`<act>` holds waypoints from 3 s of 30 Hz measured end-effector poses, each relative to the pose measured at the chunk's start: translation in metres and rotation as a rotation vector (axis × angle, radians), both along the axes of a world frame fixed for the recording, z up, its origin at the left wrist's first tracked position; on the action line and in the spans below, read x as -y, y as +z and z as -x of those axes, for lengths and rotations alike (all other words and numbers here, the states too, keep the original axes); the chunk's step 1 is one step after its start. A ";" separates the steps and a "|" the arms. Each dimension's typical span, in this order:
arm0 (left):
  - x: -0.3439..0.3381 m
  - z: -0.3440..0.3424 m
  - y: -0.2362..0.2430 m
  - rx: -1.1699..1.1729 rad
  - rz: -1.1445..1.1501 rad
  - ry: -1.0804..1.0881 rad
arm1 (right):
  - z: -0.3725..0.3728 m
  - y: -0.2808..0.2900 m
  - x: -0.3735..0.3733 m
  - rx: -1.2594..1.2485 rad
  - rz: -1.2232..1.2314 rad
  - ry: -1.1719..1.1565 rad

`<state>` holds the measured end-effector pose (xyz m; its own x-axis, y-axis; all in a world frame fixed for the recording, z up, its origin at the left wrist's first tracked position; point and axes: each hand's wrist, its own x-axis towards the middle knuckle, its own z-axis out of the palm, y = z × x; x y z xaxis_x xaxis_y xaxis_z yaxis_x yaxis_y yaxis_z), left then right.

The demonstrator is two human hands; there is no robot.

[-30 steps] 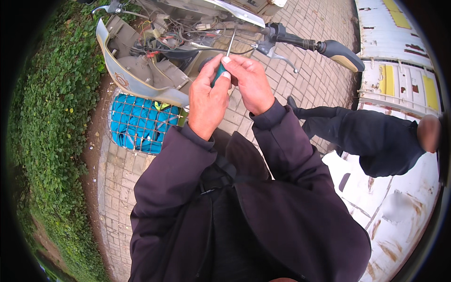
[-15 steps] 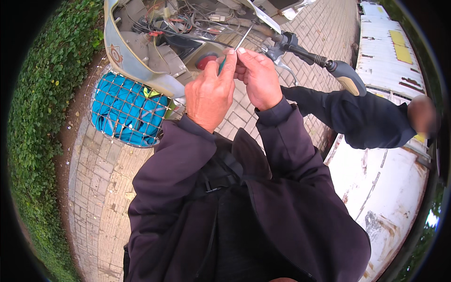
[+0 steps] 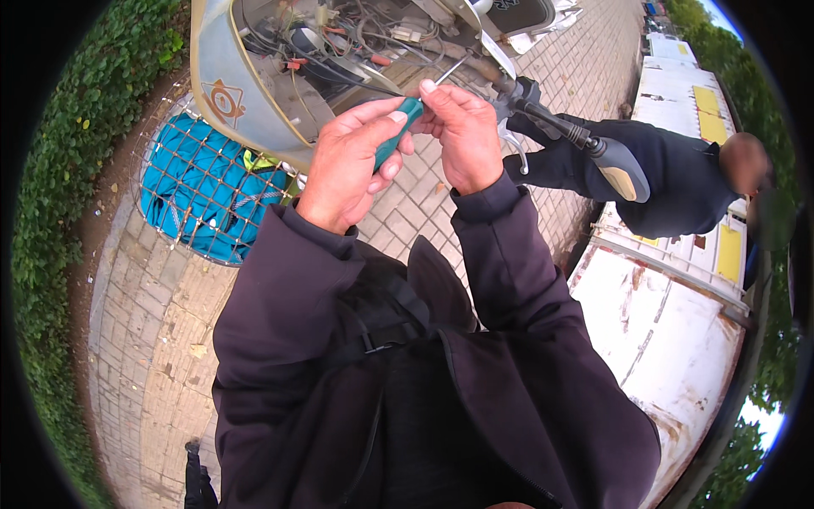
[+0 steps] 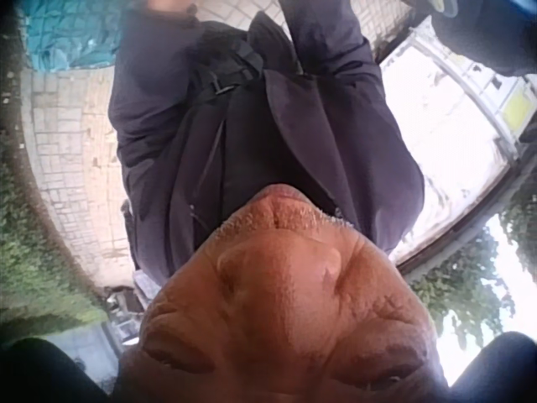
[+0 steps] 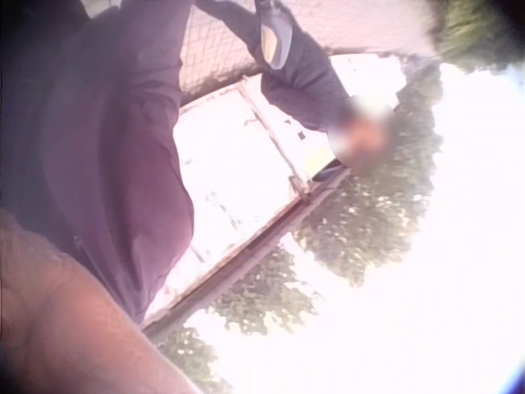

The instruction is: The person repairs a white scooter by connecting wires in the front basket area and using a screwdriver to tighten screws on the handlebar assembly. The person handles the scooter's wiring, a small black component, and a screwdriver while working outdoors on a paved area.

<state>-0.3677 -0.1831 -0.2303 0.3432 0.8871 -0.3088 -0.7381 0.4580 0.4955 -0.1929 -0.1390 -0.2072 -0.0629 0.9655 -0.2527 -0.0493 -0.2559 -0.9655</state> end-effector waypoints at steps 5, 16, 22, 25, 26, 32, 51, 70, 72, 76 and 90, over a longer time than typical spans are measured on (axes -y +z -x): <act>-0.002 0.001 -0.003 0.114 0.075 -0.047 | 0.000 -0.003 -0.003 -0.027 -0.026 -0.009; 0.012 -0.027 -0.014 -1.231 -0.631 0.431 | 0.000 -0.004 -0.008 -0.015 0.048 -0.009; 0.010 -0.027 -0.013 -0.848 -0.427 0.300 | 0.002 -0.003 -0.007 -0.019 0.057 -0.052; 0.012 -0.026 -0.012 -0.836 -0.420 0.286 | 0.001 -0.001 -0.005 -0.015 0.047 -0.036; 0.012 -0.026 -0.013 -0.845 -0.442 0.294 | 0.000 0.000 -0.004 -0.015 0.046 -0.030; 0.012 -0.029 -0.013 -0.786 -0.422 0.312 | -0.003 0.002 -0.005 0.004 0.040 0.010; 0.013 -0.024 -0.007 -0.663 -0.262 0.166 | -0.002 -0.003 -0.004 -0.002 0.057 -0.053; 0.016 -0.031 -0.007 -0.461 -0.106 0.122 | -0.003 0.001 -0.002 0.083 0.048 -0.012; 0.015 -0.031 -0.008 -0.451 -0.099 0.108 | -0.003 0.001 -0.002 0.083 0.039 -0.012; 0.013 -0.033 -0.005 -1.043 -0.457 0.286 | -0.001 -0.001 -0.004 0.055 0.046 -0.019; -0.007 -0.027 -0.014 -0.809 -0.526 0.283 | 0.000 -0.006 -0.006 -0.059 0.021 -0.037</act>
